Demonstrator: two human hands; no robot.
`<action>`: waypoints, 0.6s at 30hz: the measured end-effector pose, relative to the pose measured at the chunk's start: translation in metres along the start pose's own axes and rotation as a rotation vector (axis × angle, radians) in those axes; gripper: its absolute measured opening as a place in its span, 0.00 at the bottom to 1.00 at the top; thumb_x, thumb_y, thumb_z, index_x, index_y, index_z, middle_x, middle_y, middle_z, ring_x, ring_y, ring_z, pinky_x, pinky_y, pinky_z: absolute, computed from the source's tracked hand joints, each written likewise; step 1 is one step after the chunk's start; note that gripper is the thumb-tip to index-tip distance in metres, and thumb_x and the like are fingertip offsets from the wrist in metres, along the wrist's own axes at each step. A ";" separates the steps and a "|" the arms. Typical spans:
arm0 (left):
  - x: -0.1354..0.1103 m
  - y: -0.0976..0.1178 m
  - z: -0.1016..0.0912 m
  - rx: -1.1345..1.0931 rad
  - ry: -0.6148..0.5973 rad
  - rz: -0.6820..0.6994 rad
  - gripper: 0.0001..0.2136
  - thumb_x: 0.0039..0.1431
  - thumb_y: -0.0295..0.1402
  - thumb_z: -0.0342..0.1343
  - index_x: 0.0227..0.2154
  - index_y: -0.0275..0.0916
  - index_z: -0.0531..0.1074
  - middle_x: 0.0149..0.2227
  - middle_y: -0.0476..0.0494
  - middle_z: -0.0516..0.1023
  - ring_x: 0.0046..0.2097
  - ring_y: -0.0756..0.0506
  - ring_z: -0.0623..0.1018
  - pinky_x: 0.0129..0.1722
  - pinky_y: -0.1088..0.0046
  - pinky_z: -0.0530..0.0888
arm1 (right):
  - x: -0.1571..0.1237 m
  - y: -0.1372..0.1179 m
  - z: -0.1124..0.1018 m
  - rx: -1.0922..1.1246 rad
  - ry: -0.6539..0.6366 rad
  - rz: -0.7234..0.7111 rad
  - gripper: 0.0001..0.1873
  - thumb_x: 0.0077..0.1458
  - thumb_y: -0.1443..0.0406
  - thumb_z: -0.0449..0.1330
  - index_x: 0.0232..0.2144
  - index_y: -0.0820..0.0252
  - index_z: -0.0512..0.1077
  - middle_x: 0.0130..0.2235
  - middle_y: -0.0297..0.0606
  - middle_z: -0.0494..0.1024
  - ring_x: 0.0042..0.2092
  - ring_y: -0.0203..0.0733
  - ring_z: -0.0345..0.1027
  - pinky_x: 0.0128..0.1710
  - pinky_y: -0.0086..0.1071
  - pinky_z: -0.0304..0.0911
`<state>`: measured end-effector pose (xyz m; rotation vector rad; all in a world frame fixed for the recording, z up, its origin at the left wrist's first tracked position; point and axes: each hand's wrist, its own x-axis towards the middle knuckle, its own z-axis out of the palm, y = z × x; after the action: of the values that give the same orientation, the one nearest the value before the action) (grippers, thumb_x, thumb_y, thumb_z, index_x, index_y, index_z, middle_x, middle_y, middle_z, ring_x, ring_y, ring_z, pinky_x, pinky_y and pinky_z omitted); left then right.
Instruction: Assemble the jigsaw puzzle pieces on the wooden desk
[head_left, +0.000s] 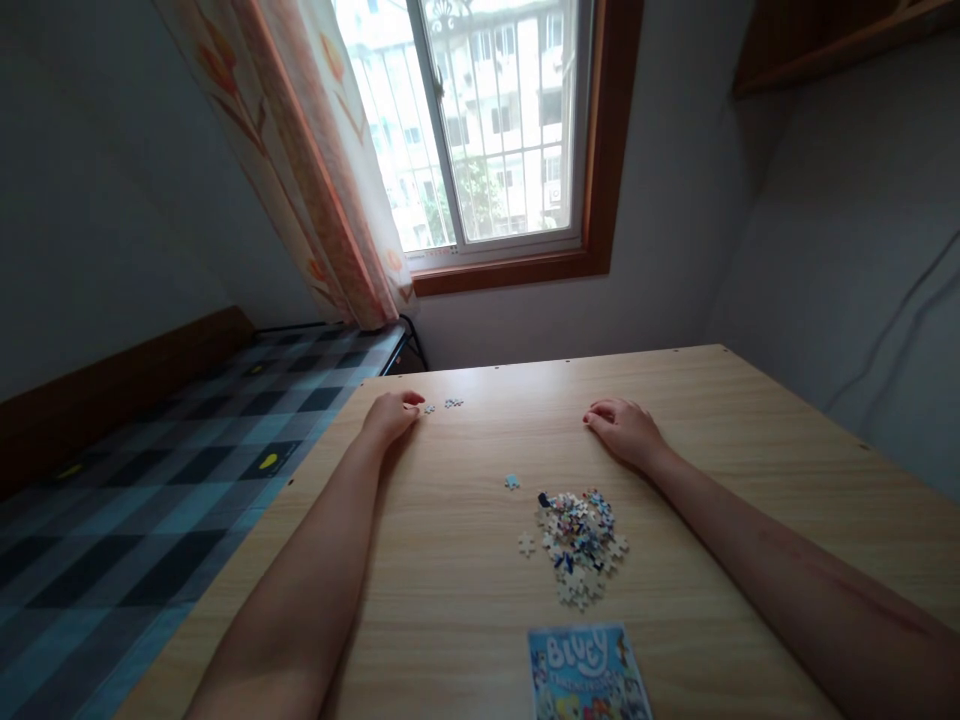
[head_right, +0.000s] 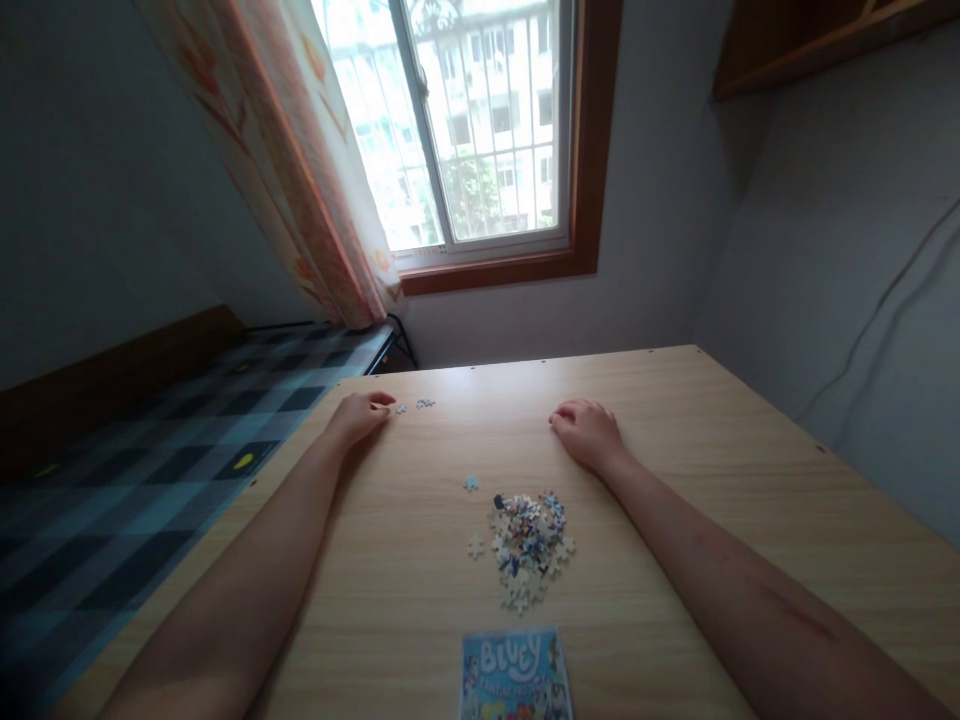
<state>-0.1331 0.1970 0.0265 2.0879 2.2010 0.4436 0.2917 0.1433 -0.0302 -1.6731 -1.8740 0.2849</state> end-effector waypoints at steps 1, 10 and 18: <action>-0.001 0.001 0.000 0.013 0.001 0.003 0.14 0.56 0.32 0.57 0.44 0.41 0.81 0.41 0.45 0.84 0.42 0.45 0.81 0.43 0.76 0.73 | 0.000 0.000 0.000 -0.001 0.001 0.000 0.11 0.59 0.60 0.58 0.33 0.52 0.81 0.46 0.36 0.82 0.49 0.46 0.72 0.51 0.36 0.60; -0.006 0.012 0.007 0.144 0.026 0.047 0.14 0.59 0.43 0.55 0.40 0.44 0.82 0.41 0.43 0.84 0.44 0.41 0.80 0.40 0.72 0.72 | 0.000 -0.001 0.001 -0.016 -0.003 0.004 0.11 0.59 0.59 0.58 0.33 0.51 0.81 0.47 0.36 0.82 0.50 0.47 0.72 0.52 0.38 0.60; 0.000 0.017 0.020 0.152 0.088 0.080 0.14 0.63 0.38 0.51 0.43 0.45 0.81 0.49 0.43 0.81 0.51 0.41 0.77 0.47 0.72 0.72 | 0.000 -0.003 0.001 -0.040 -0.016 -0.001 0.12 0.59 0.59 0.57 0.34 0.51 0.81 0.47 0.35 0.82 0.51 0.47 0.71 0.51 0.38 0.59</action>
<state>-0.1113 0.2009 0.0117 2.2823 2.2725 0.3926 0.2892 0.1428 -0.0295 -1.7012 -1.9037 0.2631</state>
